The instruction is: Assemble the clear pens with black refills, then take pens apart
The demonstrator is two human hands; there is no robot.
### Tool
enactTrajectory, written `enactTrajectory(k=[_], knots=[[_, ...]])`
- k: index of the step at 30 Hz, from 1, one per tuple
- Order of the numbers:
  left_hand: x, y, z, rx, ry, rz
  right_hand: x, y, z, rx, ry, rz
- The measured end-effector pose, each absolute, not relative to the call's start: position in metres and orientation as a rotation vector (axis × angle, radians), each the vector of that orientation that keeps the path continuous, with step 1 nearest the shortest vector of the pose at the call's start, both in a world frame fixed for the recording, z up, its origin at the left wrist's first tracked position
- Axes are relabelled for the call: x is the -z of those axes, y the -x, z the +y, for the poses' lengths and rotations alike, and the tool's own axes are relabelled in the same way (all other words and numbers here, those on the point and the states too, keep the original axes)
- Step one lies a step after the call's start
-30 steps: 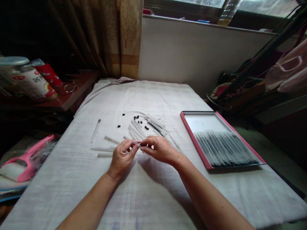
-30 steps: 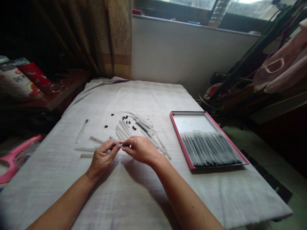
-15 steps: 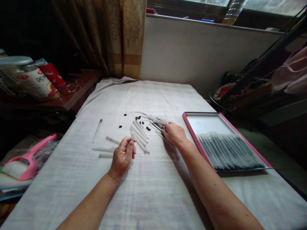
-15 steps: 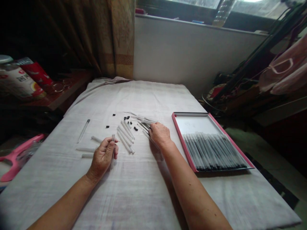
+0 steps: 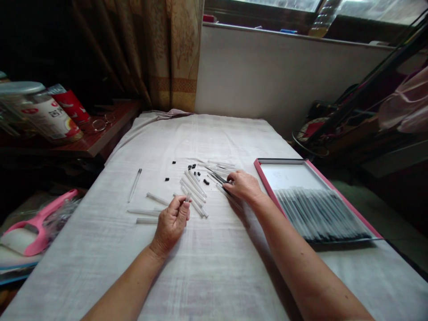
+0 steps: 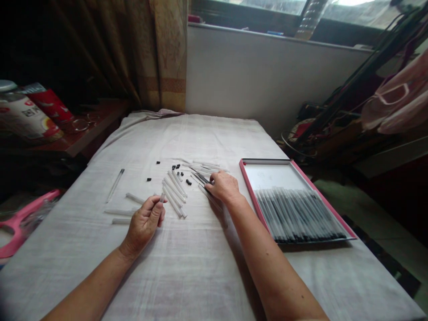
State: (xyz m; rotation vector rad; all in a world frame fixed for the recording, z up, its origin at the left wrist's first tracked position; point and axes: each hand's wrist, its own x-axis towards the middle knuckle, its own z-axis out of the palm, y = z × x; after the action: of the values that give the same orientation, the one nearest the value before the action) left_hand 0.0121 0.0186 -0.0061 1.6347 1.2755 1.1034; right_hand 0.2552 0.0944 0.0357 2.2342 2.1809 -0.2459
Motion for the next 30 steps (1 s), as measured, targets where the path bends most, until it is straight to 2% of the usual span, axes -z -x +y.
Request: enactTrajectory(k=[6,12,17,30], knots=[[0.006,-0.012,0.019,-1.072,-1.665,1.311,-0.036,-0.258,0.098,0.244,-2.268,2.206],[0.007,-0.012,0.019,-1.074,-1.669,1.332,-0.039,-0.265,0.114,0.050,-2.392,2.140],[0.004,-0.012,0.018,-1.067,-1.688,1.340,-0.038,-0.268,0.128,0.085,-2.281,2.144],[0.001,-0.013,0.017,-1.056,-1.751,1.358,-0.026,-0.267,0.101,0.094,-2.296,2.217]])
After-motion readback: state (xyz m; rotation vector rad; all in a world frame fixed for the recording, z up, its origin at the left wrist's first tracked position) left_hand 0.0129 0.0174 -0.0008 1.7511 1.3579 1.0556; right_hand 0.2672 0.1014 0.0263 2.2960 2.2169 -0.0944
